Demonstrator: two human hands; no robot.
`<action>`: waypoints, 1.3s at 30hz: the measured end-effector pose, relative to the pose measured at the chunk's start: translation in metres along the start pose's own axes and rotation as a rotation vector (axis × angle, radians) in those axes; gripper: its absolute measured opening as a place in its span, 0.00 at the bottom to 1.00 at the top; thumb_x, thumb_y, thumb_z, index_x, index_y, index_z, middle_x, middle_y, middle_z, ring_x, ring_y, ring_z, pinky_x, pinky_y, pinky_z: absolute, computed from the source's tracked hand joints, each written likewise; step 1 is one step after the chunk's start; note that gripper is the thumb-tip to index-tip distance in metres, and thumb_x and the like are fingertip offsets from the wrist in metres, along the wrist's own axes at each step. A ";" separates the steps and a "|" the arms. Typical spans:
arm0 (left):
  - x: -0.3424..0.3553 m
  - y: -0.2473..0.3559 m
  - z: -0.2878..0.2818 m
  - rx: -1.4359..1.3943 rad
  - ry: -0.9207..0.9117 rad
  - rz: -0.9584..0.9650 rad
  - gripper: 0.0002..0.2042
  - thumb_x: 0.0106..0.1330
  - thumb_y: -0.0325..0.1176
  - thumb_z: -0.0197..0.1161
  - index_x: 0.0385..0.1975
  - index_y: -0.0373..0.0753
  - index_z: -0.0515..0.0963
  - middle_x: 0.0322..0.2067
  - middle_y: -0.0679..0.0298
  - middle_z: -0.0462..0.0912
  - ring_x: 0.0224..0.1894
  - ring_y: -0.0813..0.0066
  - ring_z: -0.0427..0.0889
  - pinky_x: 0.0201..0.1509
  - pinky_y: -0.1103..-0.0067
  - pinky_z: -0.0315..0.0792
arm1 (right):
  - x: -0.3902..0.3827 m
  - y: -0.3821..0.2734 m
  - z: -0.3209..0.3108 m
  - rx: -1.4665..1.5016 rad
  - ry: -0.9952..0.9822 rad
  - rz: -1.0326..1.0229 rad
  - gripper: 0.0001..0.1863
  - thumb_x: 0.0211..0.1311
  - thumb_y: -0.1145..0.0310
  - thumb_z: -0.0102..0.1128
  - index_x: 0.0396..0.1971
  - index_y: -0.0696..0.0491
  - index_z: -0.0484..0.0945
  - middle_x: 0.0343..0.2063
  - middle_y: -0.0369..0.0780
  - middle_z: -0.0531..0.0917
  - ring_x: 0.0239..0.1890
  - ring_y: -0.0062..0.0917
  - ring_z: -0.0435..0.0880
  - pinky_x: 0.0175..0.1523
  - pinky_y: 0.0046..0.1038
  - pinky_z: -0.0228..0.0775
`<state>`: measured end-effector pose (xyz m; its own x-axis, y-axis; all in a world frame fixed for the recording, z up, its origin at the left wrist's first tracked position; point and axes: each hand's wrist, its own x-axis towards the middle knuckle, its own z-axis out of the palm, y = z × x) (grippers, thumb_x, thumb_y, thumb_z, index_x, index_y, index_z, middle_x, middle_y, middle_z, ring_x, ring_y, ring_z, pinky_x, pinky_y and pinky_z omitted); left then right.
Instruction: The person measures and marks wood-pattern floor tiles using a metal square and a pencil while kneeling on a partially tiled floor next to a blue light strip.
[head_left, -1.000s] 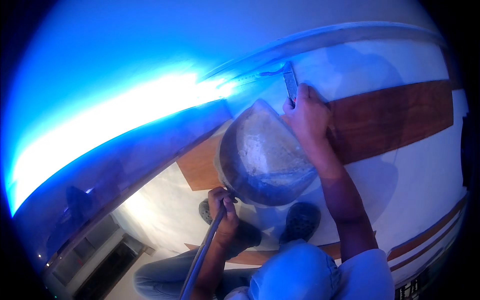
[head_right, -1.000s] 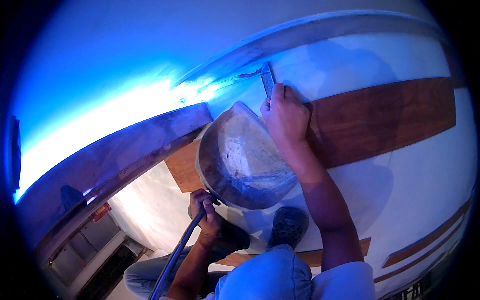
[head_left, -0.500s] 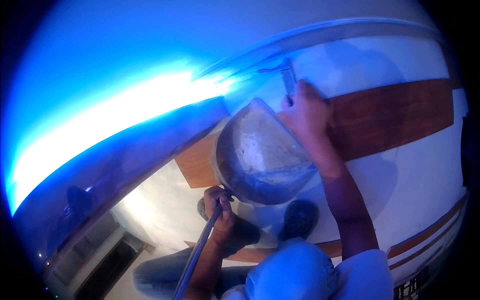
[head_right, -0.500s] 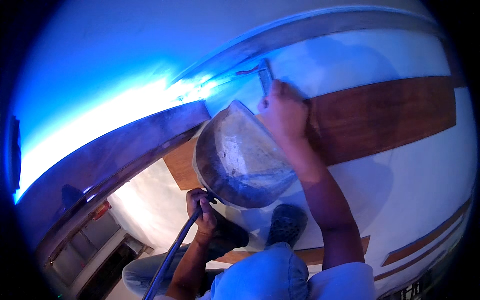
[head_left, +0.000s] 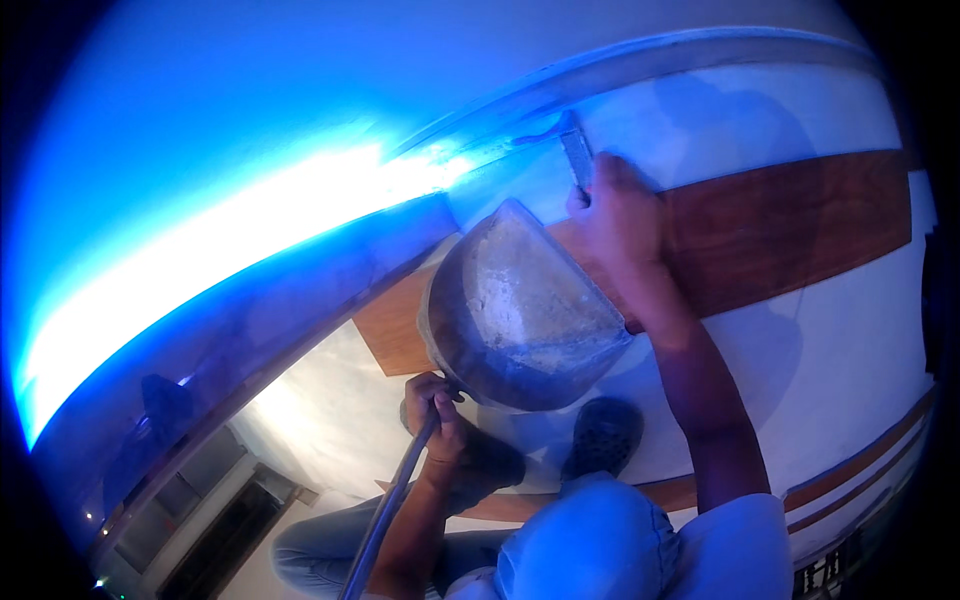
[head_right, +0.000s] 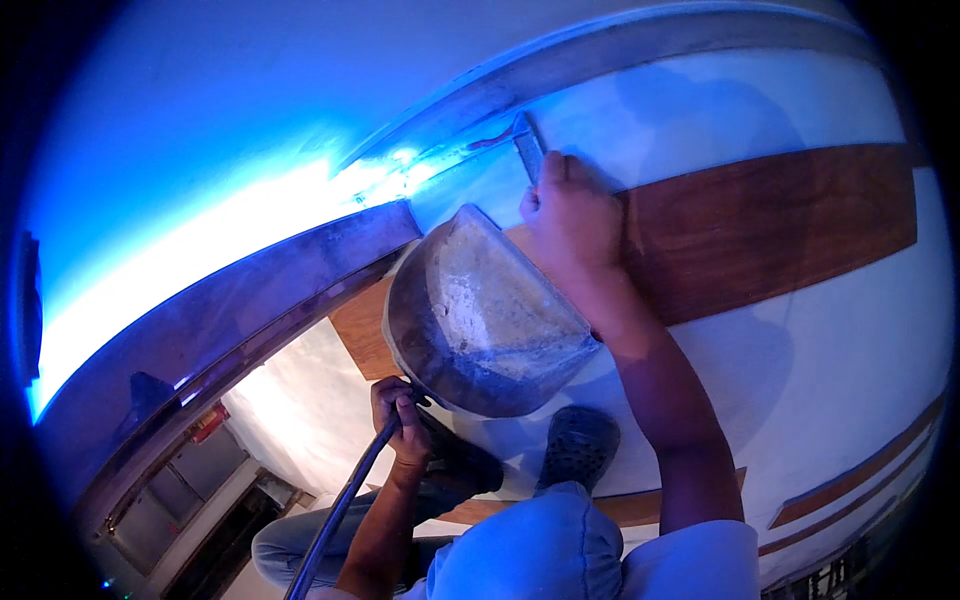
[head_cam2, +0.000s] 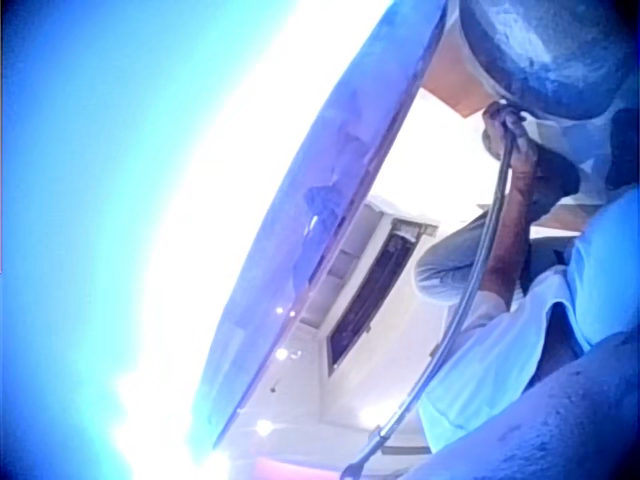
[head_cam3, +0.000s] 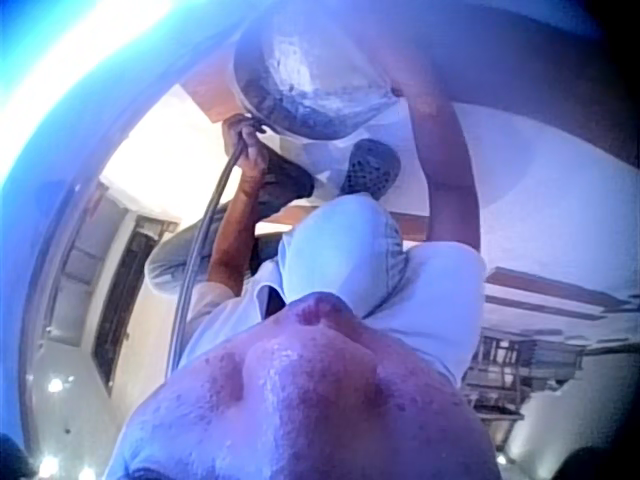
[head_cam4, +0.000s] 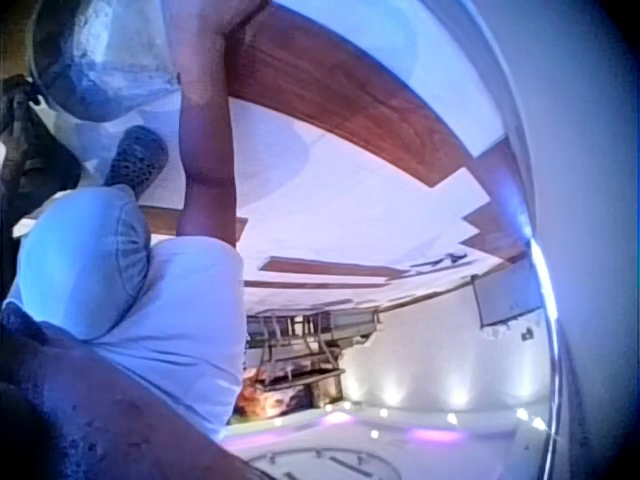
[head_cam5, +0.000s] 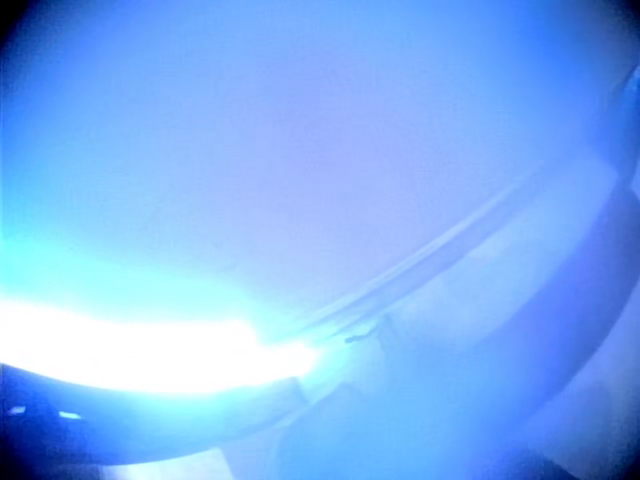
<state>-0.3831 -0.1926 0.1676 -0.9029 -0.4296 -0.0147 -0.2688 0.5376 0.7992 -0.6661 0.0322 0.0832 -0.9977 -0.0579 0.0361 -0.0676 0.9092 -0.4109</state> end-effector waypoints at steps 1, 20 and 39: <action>0.000 0.001 0.000 -0.010 -0.018 -0.013 0.15 0.82 0.39 0.54 0.38 0.33 0.75 0.40 0.53 0.76 0.30 0.69 0.81 0.33 0.75 0.78 | 0.002 0.003 -0.004 -0.002 -0.015 0.009 0.13 0.61 0.63 0.69 0.36 0.52 0.75 0.30 0.42 0.84 0.26 0.39 0.88 0.28 0.41 0.82; -0.004 0.002 0.000 -0.018 -0.042 -0.055 0.15 0.83 0.40 0.53 0.39 0.32 0.74 0.44 0.54 0.73 0.36 0.70 0.79 0.36 0.76 0.79 | 0.007 0.005 -0.006 0.139 -0.061 0.001 0.15 0.61 0.62 0.70 0.38 0.53 0.75 0.31 0.42 0.85 0.28 0.41 0.89 0.31 0.44 0.83; -0.001 0.013 0.001 -0.024 -0.040 -0.083 0.17 0.83 0.42 0.54 0.38 0.32 0.75 0.43 0.54 0.75 0.38 0.71 0.79 0.40 0.76 0.78 | 0.010 0.000 -0.005 0.054 0.002 -0.046 0.14 0.61 0.61 0.71 0.35 0.51 0.74 0.31 0.42 0.83 0.29 0.40 0.88 0.31 0.42 0.82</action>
<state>-0.3865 -0.1840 0.1775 -0.8905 -0.4428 -0.1050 -0.3357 0.4835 0.8084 -0.6763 0.0335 0.0884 -0.9935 -0.0982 0.0582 -0.1140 0.8821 -0.4571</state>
